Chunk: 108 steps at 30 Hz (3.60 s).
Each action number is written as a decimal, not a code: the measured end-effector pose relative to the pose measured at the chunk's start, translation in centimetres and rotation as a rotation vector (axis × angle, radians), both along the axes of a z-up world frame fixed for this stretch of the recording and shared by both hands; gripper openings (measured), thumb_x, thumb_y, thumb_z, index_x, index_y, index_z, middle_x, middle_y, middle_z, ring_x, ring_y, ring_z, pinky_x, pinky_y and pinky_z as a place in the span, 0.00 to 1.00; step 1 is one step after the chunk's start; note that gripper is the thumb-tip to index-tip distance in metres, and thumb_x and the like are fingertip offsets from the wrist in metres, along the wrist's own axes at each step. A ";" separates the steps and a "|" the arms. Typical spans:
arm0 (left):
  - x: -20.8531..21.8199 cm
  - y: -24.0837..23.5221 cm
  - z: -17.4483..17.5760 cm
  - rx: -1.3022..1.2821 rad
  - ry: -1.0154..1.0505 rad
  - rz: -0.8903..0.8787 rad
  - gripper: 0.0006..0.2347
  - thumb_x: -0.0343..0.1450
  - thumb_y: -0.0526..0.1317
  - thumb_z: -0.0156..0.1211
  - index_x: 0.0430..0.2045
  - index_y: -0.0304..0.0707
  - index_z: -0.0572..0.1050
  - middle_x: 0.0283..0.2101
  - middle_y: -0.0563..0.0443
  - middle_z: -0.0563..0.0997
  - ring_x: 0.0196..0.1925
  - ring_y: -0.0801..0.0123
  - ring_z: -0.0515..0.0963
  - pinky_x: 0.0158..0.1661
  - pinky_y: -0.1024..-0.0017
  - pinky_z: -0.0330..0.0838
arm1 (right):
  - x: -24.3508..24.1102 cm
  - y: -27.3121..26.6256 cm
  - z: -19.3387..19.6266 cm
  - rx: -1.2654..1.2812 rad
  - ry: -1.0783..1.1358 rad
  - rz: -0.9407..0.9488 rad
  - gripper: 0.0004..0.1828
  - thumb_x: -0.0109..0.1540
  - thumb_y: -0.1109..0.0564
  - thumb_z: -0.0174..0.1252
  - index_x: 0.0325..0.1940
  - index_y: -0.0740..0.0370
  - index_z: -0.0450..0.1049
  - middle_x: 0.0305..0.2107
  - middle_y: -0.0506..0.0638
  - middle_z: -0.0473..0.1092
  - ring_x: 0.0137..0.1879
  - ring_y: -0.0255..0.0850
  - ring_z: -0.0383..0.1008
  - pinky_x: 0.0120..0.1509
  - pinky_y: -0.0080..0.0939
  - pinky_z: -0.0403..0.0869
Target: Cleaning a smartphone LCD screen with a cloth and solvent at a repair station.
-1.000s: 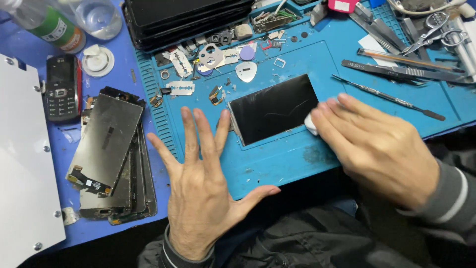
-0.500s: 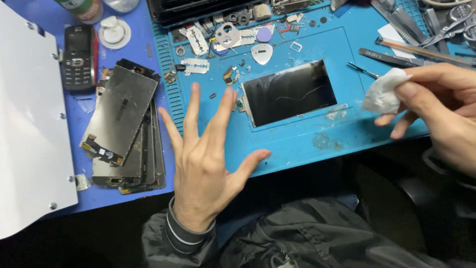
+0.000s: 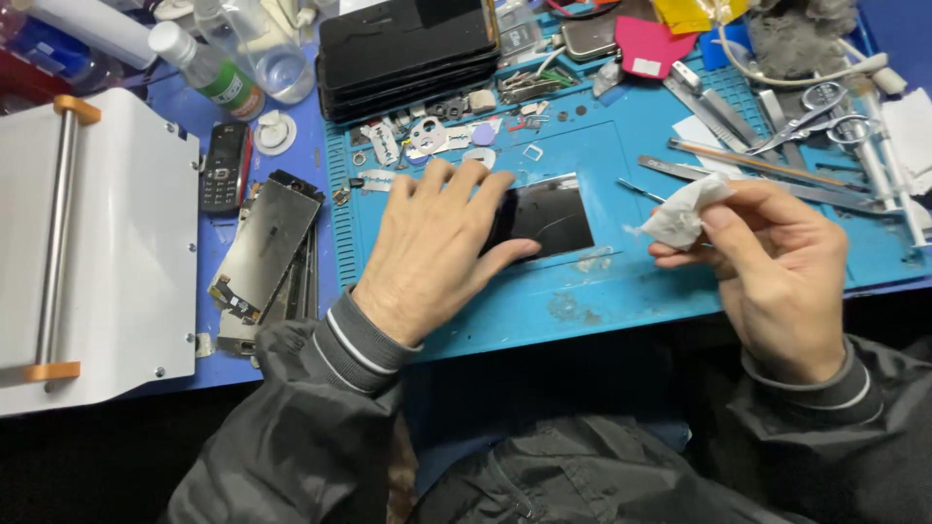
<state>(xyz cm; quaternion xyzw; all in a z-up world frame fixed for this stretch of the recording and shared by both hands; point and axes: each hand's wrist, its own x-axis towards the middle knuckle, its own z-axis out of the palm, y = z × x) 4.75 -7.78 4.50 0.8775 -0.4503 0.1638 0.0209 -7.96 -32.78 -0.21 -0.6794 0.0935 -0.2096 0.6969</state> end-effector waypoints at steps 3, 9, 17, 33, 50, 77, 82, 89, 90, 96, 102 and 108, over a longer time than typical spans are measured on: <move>0.7 0.1 -0.5 0.099 -0.005 0.039 0.33 0.65 0.69 0.65 0.53 0.42 0.71 0.46 0.51 0.76 0.43 0.54 0.72 0.37 0.57 0.63 | 0.0 -0.2 0.5 0.097 -0.035 0.037 0.06 0.72 0.64 0.50 0.51 0.70 0.69 0.42 0.65 0.74 0.45 0.58 0.83 0.46 0.47 0.87; 2.4 0.7 -0.1 0.111 0.341 0.068 0.44 0.55 0.66 0.78 0.59 0.44 0.64 0.55 0.49 0.75 0.50 0.50 0.71 0.42 0.55 0.59 | -0.2 0.1 0.8 0.057 -0.061 0.078 0.05 0.72 0.64 0.50 0.49 0.70 0.69 0.41 0.65 0.74 0.48 0.56 0.83 0.48 0.46 0.88; 2.8 0.1 -0.1 0.097 0.527 0.118 0.37 0.53 0.60 0.83 0.49 0.53 0.66 0.48 0.49 0.67 0.56 0.53 0.67 0.48 0.54 0.57 | -0.3 0.2 1.1 0.007 -0.029 0.086 0.06 0.71 0.64 0.50 0.48 0.72 0.70 0.42 0.66 0.75 0.47 0.56 0.83 0.47 0.47 0.88; -3.6 1.0 0.8 -0.093 0.003 -0.314 0.08 0.77 0.36 0.56 0.50 0.42 0.75 0.45 0.57 0.85 0.36 0.62 0.77 0.42 0.64 0.69 | -0.2 0.4 0.1 0.025 -0.036 0.019 0.06 0.73 0.62 0.51 0.52 0.68 0.69 0.44 0.63 0.74 0.47 0.53 0.82 0.47 0.45 0.87; -3.8 1.5 -0.7 -1.687 1.239 0.235 0.09 0.75 0.34 0.54 0.47 0.40 0.68 0.35 0.49 0.83 0.34 0.72 0.81 0.38 0.76 0.75 | -0.5 3.9 3.0 -0.215 0.006 0.023 0.05 0.74 0.69 0.49 0.50 0.75 0.71 0.43 0.68 0.75 0.49 0.55 0.82 0.55 0.45 0.85; -3.1 4.7 1.7 -1.591 1.601 0.142 0.45 0.62 0.71 0.30 0.68 0.37 0.67 0.51 0.27 0.83 0.36 0.55 0.86 0.26 0.71 0.81 | 2.5 2.9 1.9 0.406 0.249 0.288 0.15 0.65 0.56 0.59 0.53 0.67 0.74 0.40 0.53 0.75 0.33 0.36 0.71 0.41 0.39 0.81; -5.2 2.9 -4.0 -1.944 1.136 0.002 0.16 0.77 0.35 0.52 0.60 0.38 0.61 0.35 0.49 0.73 0.40 0.71 0.74 0.46 0.64 0.79 | 2.4 3.6 1.7 0.533 0.124 0.231 0.14 0.66 0.59 0.59 0.55 0.67 0.74 0.36 0.50 0.76 0.36 0.39 0.79 0.41 0.35 0.82; -5.9 3.8 -1.7 -1.395 1.043 0.112 0.10 0.79 0.38 0.48 0.44 0.29 0.73 0.22 0.46 0.79 0.25 0.64 0.83 0.36 0.70 0.82 | 1.4 2.9 1.1 0.579 0.085 0.177 0.15 0.67 0.61 0.56 0.58 0.65 0.73 0.48 0.51 0.77 0.42 0.39 0.80 0.45 0.37 0.84; -5.9 4.0 -1.4 -1.281 0.932 0.189 0.10 0.79 0.41 0.48 0.39 0.34 0.74 0.18 0.52 0.73 0.18 0.70 0.77 0.26 0.75 0.75 | 1.3 3.0 1.1 0.575 0.090 0.187 0.14 0.67 0.61 0.57 0.57 0.66 0.74 0.41 0.51 0.77 0.40 0.39 0.80 0.44 0.36 0.84; -5.6 4.9 -1.8 -0.853 0.357 0.186 0.16 0.72 0.37 0.62 0.41 0.45 0.57 0.39 0.50 0.66 0.44 0.63 0.66 0.48 0.63 0.61 | 0.8 3.1 0.8 0.579 0.101 0.151 0.13 0.68 0.60 0.57 0.56 0.65 0.74 0.37 0.52 0.77 0.39 0.42 0.81 0.44 0.36 0.84; -6.5 3.0 -2.6 -1.266 1.059 -0.078 0.40 0.70 0.50 0.65 0.74 0.40 0.47 0.70 0.41 0.68 0.74 0.53 0.68 0.73 0.52 0.61 | 0.2 5.5 1.1 0.544 0.025 0.098 0.10 0.68 0.61 0.56 0.53 0.64 0.73 0.41 0.57 0.76 0.48 0.59 0.82 0.53 0.45 0.84; -5.4 -1.1 -0.7 -1.843 1.198 -0.163 0.22 0.77 0.47 0.56 0.62 0.32 0.65 0.64 0.39 0.74 0.61 0.62 0.75 0.62 0.67 0.69 | -0.9 9.2 0.5 0.457 -0.004 0.305 0.06 0.66 0.65 0.55 0.47 0.68 0.73 0.41 0.61 0.76 0.56 0.71 0.81 0.63 0.58 0.81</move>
